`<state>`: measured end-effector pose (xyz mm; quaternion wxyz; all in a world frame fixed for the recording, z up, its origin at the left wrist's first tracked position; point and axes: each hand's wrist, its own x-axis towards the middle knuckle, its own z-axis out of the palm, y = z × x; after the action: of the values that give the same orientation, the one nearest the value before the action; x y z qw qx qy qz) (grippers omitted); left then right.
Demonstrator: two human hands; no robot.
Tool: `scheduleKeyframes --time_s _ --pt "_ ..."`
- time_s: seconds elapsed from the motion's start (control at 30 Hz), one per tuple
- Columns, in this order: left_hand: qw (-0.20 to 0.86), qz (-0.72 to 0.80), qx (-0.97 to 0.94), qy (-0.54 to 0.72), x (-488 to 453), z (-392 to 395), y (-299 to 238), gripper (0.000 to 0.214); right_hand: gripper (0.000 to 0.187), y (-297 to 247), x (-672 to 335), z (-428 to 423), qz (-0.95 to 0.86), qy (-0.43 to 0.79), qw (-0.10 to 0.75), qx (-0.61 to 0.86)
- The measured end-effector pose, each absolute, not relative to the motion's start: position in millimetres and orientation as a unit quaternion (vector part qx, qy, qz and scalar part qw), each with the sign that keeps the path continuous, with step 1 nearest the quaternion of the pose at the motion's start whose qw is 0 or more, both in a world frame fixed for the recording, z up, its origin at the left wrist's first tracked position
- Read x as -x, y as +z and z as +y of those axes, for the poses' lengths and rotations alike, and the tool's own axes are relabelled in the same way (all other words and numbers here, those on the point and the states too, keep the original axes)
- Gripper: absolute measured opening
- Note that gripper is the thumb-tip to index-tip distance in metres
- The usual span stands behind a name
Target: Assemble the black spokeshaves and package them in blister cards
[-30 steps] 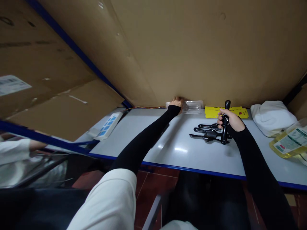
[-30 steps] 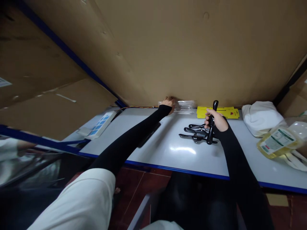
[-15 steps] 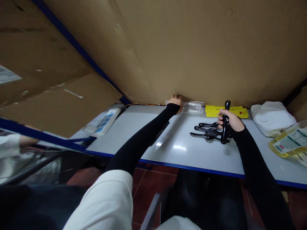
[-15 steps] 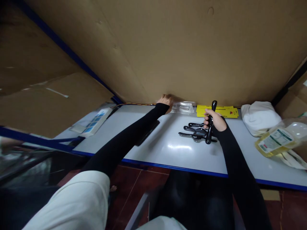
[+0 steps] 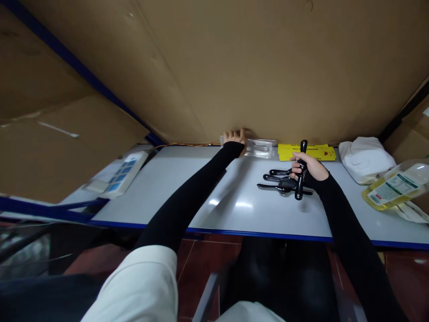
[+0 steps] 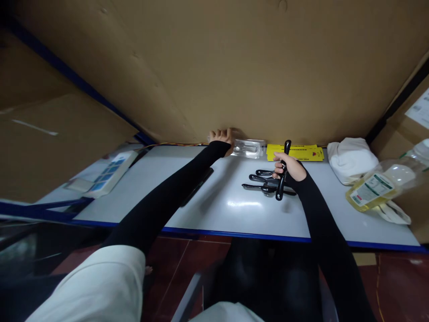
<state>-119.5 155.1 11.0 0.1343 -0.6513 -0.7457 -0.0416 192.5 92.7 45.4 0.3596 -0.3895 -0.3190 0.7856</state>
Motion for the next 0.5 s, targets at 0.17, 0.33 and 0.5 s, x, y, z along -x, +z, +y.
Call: scheduleKeyframes --time_s 0.17,0.33,0.5 --pt "0.138 -0.752 0.642 -0.050 116.1 158.7 16.6 0.070 0.034 48.9 -192.9 91.3 -0.331 0.792 0.354 0.372" --pt "0.102 -0.768 0.632 -0.010 113.2 163.4 22.8 0.067 0.028 51.3 -192.8 90.1 -0.335 0.795 0.352 0.363" --pt "0.115 -0.763 0.637 0.000 105.0 153.7 22.1 0.071 0.037 54.0 -192.6 87.3 -0.358 0.784 0.358 0.359"
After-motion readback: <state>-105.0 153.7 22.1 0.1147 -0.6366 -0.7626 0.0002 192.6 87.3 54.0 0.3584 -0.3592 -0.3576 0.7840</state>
